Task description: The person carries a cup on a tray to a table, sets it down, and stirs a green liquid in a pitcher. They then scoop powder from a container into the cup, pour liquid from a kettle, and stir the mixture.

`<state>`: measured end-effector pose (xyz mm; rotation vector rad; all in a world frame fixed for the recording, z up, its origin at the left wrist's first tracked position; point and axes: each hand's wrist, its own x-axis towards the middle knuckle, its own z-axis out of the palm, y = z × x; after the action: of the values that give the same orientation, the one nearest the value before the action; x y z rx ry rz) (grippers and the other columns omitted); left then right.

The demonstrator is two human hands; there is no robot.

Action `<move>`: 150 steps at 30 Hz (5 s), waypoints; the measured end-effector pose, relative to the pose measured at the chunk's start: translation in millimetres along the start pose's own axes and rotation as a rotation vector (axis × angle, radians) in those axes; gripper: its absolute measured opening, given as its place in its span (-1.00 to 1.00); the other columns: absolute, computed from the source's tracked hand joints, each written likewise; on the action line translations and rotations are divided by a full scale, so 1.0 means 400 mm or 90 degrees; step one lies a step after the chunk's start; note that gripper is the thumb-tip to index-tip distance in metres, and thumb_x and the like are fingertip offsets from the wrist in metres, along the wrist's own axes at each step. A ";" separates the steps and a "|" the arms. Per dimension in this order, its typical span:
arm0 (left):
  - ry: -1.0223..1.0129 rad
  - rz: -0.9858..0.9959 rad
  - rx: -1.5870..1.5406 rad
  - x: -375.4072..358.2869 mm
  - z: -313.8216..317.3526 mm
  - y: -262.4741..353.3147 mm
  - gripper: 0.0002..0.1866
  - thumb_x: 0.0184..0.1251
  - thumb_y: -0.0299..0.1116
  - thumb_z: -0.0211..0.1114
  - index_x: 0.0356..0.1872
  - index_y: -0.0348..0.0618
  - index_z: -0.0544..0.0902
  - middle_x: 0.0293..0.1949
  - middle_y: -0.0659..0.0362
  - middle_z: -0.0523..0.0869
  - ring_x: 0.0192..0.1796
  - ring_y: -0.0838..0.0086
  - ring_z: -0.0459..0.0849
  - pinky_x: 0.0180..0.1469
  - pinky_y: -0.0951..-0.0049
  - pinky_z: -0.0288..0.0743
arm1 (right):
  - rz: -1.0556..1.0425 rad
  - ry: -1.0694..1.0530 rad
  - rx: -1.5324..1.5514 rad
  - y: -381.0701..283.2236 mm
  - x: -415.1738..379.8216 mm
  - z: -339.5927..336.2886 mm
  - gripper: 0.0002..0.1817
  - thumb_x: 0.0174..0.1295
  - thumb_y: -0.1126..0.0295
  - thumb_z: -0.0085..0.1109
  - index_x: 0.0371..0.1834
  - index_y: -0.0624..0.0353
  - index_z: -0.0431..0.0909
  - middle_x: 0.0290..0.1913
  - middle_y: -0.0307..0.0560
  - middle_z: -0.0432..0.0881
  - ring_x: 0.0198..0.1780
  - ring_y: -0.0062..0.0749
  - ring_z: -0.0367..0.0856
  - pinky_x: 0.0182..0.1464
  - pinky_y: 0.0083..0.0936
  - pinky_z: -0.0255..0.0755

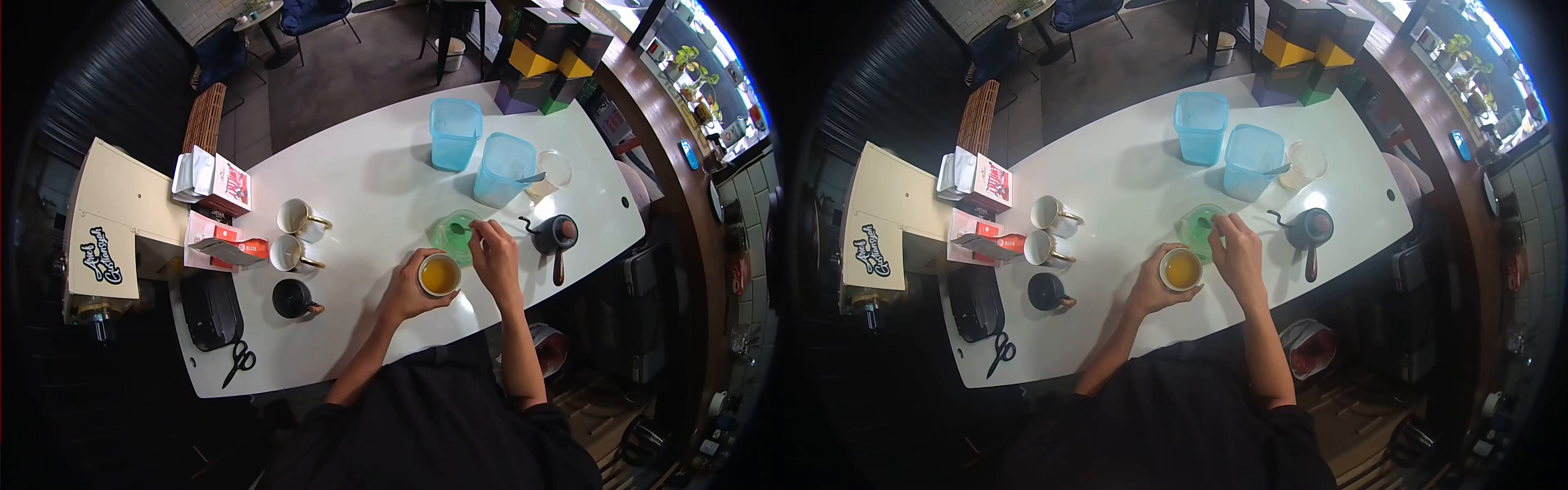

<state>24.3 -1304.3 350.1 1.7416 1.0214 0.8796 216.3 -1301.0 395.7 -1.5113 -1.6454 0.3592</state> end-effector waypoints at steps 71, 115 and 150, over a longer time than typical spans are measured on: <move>0.010 0.001 0.007 -0.001 -0.001 -0.007 -0.22 -0.24 -0.36 0.72 0.15 -0.14 0.55 -0.02 0.10 0.76 0.04 0.31 0.76 0.10 0.28 0.63 | 0.036 -0.082 0.052 -0.095 -0.129 -0.010 -0.86 0.32 0.62 0.21 -0.09 0.35 0.64 -0.34 0.10 0.59 -0.40 0.00 0.63 -0.33 -0.26 0.49; 0.005 0.006 0.019 -0.001 0.002 -0.014 -0.21 -0.27 -0.24 0.73 0.11 -0.07 0.55 0.00 0.09 0.73 0.03 0.09 0.75 0.08 0.17 0.67 | -0.041 -0.165 0.079 -0.105 -0.102 -0.019 -0.85 0.27 0.61 0.24 -0.11 0.33 0.66 -0.34 0.09 0.61 -0.34 0.07 0.67 -0.28 -0.21 0.52; 0.014 0.012 0.008 -0.002 0.005 -0.025 -0.22 -0.24 -0.20 0.73 0.11 -0.09 0.55 -0.02 0.03 0.75 0.02 0.07 0.76 0.06 0.15 0.68 | -0.012 -0.124 0.109 -0.082 -0.113 -0.008 -0.87 0.27 0.62 0.26 -0.14 0.33 0.69 -0.39 0.04 0.62 -0.46 -0.16 0.65 -0.37 -0.35 0.49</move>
<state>23.2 -1303.3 340.0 1.7591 1.0278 0.9075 192.4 -1351.2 403.2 -1.3663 -1.7301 0.6369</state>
